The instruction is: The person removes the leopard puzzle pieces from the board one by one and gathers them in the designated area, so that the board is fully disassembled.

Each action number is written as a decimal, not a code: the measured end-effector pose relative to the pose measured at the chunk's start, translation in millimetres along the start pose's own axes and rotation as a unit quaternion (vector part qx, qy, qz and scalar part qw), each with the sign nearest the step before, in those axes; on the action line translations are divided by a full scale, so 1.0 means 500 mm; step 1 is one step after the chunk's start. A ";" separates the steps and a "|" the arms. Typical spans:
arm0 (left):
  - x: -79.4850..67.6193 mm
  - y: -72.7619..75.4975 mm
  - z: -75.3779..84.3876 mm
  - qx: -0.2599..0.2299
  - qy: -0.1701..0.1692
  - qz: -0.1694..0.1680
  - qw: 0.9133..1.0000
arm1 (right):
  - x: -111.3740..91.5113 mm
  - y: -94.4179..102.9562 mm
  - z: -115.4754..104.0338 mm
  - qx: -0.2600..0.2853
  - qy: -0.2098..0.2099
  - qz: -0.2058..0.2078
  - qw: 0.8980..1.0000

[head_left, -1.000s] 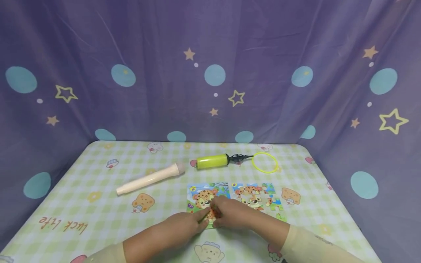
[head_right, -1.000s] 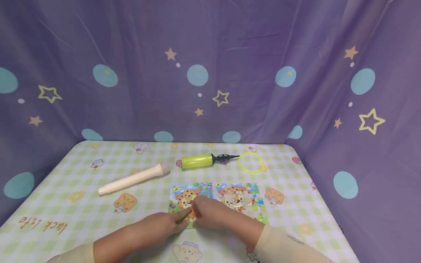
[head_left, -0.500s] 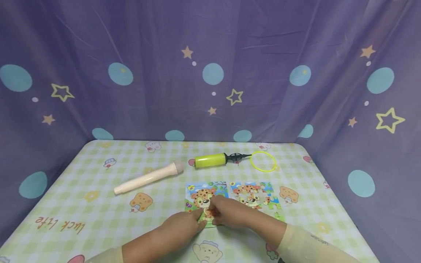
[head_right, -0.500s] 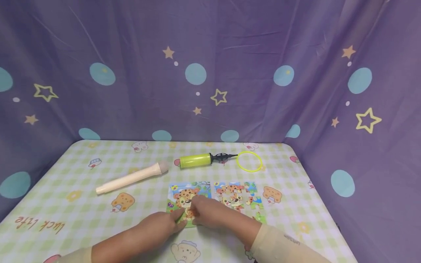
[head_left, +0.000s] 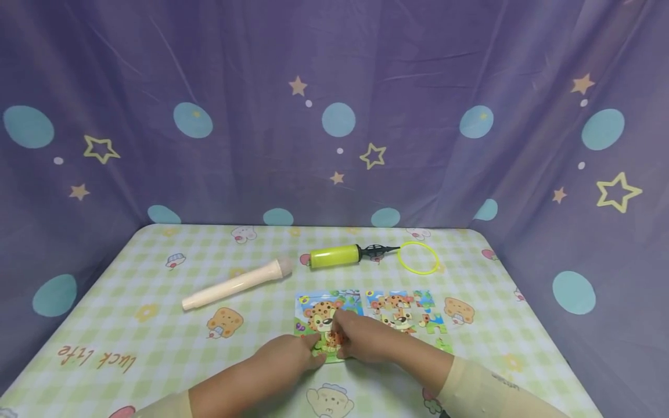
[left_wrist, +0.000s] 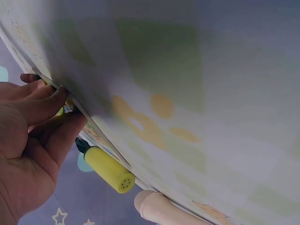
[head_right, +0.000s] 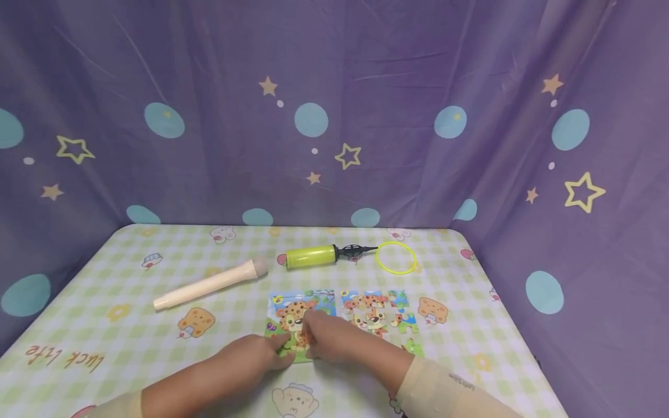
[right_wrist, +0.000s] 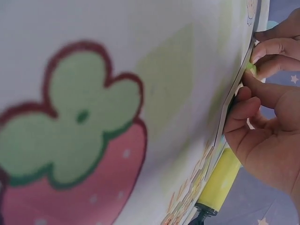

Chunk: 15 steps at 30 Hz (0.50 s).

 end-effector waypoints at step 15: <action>-0.002 0.000 -0.007 0.001 -0.012 0.004 1.000 | -0.022 0.036 0.043 0.128 0.066 -0.009 0.990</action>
Point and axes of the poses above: each hand's wrist, its own x-axis towards the middle knuckle, its own y-axis out of the back of the hand, z = x × y, the point moved 3 cm from there along x, towards the middle knuckle, and after that the axes turned 15 degrees about -y, right-handed, at the moved point
